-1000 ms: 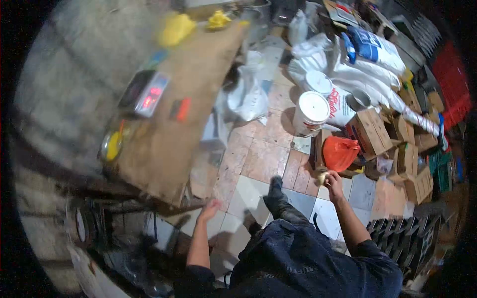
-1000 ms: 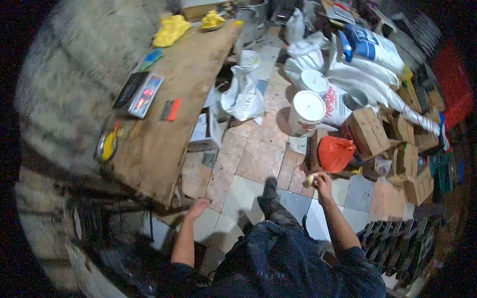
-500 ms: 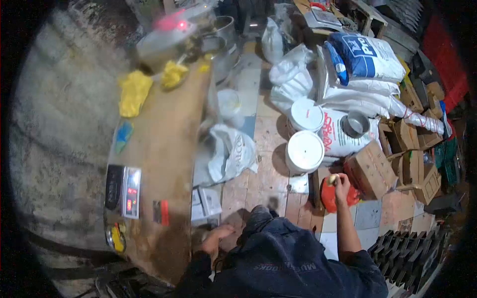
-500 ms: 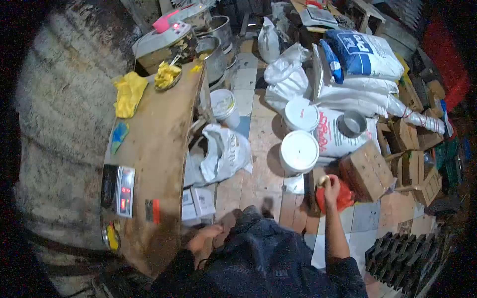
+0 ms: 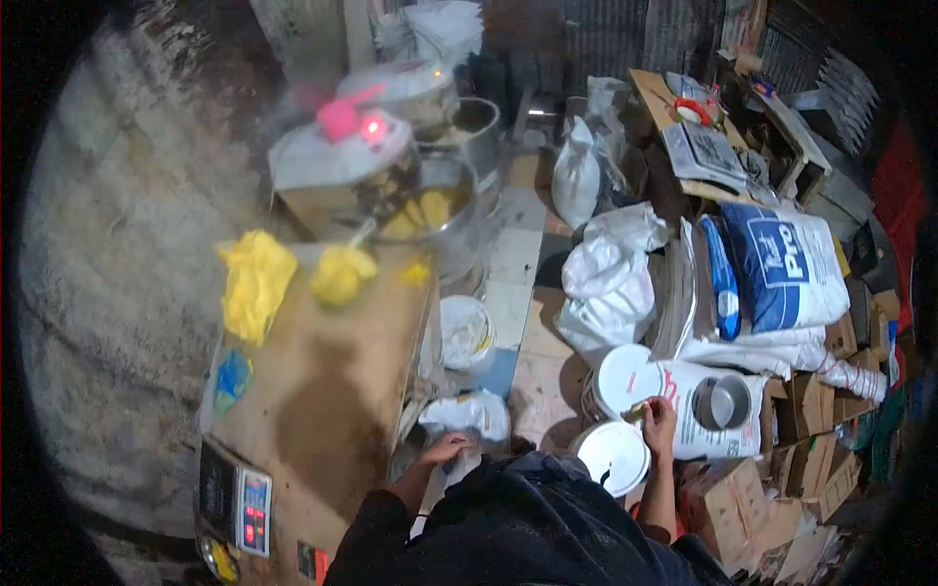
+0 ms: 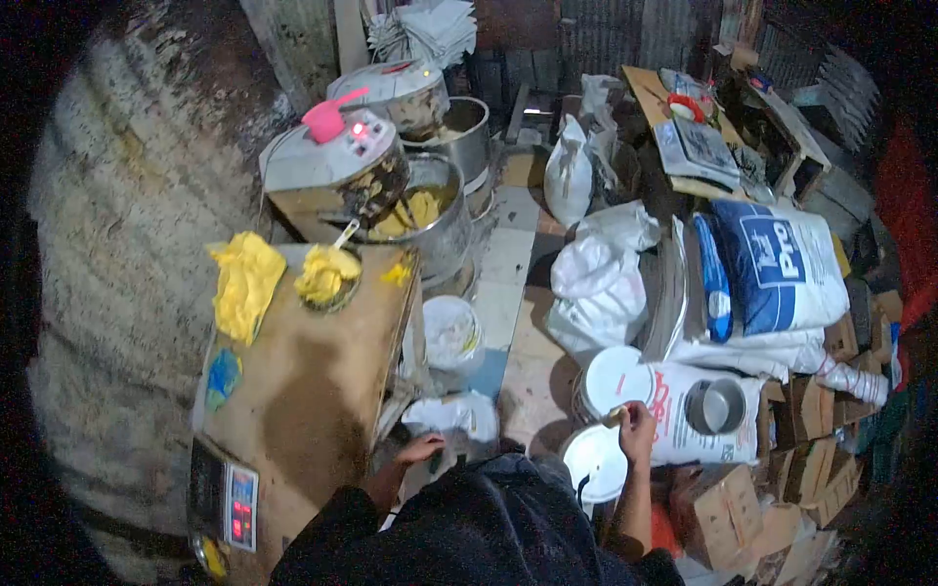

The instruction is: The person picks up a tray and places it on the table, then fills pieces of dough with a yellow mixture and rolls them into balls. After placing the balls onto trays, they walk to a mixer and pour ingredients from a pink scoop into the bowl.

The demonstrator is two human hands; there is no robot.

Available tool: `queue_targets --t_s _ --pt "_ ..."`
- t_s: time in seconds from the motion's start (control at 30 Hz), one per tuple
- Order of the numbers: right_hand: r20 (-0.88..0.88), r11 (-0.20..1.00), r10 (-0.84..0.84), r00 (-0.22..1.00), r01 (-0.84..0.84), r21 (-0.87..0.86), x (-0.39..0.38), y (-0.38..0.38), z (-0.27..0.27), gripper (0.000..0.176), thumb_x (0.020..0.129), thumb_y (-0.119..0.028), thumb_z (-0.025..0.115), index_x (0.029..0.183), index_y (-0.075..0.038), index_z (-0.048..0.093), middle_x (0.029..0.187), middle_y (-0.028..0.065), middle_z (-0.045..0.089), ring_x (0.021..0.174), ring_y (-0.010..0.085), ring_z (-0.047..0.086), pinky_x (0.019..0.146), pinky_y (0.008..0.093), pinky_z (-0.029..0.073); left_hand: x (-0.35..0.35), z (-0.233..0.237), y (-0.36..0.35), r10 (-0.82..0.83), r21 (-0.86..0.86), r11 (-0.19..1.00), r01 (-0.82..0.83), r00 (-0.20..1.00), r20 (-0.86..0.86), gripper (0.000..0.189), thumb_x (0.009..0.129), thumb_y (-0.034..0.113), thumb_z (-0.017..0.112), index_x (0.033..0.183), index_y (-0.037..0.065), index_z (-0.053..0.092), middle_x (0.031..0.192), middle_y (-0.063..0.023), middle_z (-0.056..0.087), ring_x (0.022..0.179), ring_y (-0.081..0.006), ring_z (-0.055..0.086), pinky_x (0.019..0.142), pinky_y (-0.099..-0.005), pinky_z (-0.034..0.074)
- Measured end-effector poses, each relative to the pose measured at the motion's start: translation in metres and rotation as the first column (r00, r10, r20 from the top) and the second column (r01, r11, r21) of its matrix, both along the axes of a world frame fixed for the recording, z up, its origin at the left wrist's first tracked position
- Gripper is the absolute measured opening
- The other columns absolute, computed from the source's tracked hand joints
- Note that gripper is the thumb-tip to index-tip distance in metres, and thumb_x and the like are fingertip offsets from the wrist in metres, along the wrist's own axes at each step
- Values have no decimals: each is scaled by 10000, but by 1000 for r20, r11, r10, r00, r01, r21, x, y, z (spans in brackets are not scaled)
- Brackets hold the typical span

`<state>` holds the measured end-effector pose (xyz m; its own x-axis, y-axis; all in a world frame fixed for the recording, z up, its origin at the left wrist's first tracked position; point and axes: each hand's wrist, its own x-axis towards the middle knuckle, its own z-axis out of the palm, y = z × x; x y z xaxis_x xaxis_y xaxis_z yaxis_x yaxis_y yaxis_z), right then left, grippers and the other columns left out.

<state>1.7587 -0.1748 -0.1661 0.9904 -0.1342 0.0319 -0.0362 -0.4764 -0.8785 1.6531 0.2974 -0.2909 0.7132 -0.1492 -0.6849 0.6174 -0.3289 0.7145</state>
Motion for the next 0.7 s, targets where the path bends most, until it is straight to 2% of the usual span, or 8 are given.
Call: queue_targets --t_s 0.03,0.07,0.23,0.37,0.53,0.6,0.67,0.7 --pt "24 999 -16 1000 16 38 22 -6 -13 72 894 -29 559 904 34 592 754 85 643 689 127 612 635 265 485 34 -9 -1 -56 241 970 6 978 202 268 874 279 642 1031 62 660 920 -35 659 794 -122 574 714 -291 471" --pt "46 997 -31 998 28 75 43 -11 -25 74 894 -27 557 919 35 589 755 92 651 695 134 624 641 272 494 79 25 -11 79 114 990 -79 997 4 266 860 245 657 1040 48 653 953 -49 664 859 -142 584 785 -295 463" --pt "69 988 -151 986 152 -21 163 -5 -8 306 875 0 549 1174 -16 490 786 151 672 704 223 674 636 315 522 268 -19 12 -50 193 981 5 973 226 287 821 201 665 1075 70 635 968 -85 657 862 -166 595 761 -310 476" --pt "-9 997 -60 998 59 -49 278 -11 -34 222 816 37 556 1037 12 571 820 149 673 774 213 661 716 319 515 357 -75 43 -80 151 989 10 882 465 317 827 286 661 1052 65 645 920 -86 667 841 -178 613 775 -338 486" --pt "57 942 200 978 -176 -285 475 53 6 116 804 -24 621 912 19 614 807 141 677 695 204 657 655 324 507 376 -90 69 -180 467 868 168 983 -20 392 844 428 610 1080 123 676 1064 -149 666 1011 -321 619 920 -416 465" --pt "106 890 384 917 -337 -306 564 91 19 106 825 -27 611 921 16 620 779 122 675 702 187 654 661 309 505 365 -94 72 -185 454 865 213 977 -107 424 848 463 592 1103 135 673 1140 -149 643 1076 -327 595 968 -423 441" --pt "236 868 482 844 -424 -258 654 144 30 99 856 -27 576 932 14 624 772 91 667 705 159 642 655 292 498 350 -104 65 85 342 939 -29 985 -151 412 858 442 595 1080 105 672 1120 -140 650 1058 -324 599 950 -414 452" --pt "233 856 515 825 -477 -201 696 175 42 106 862 -18 560 941 16 622 773 81 658 718 144 634 661 284 494 335 -130 63 -52 387 921 52 999 -10 392 868 421 595 1070 93 669 1081 -127 659 1036 -314 605 937 -405 457"
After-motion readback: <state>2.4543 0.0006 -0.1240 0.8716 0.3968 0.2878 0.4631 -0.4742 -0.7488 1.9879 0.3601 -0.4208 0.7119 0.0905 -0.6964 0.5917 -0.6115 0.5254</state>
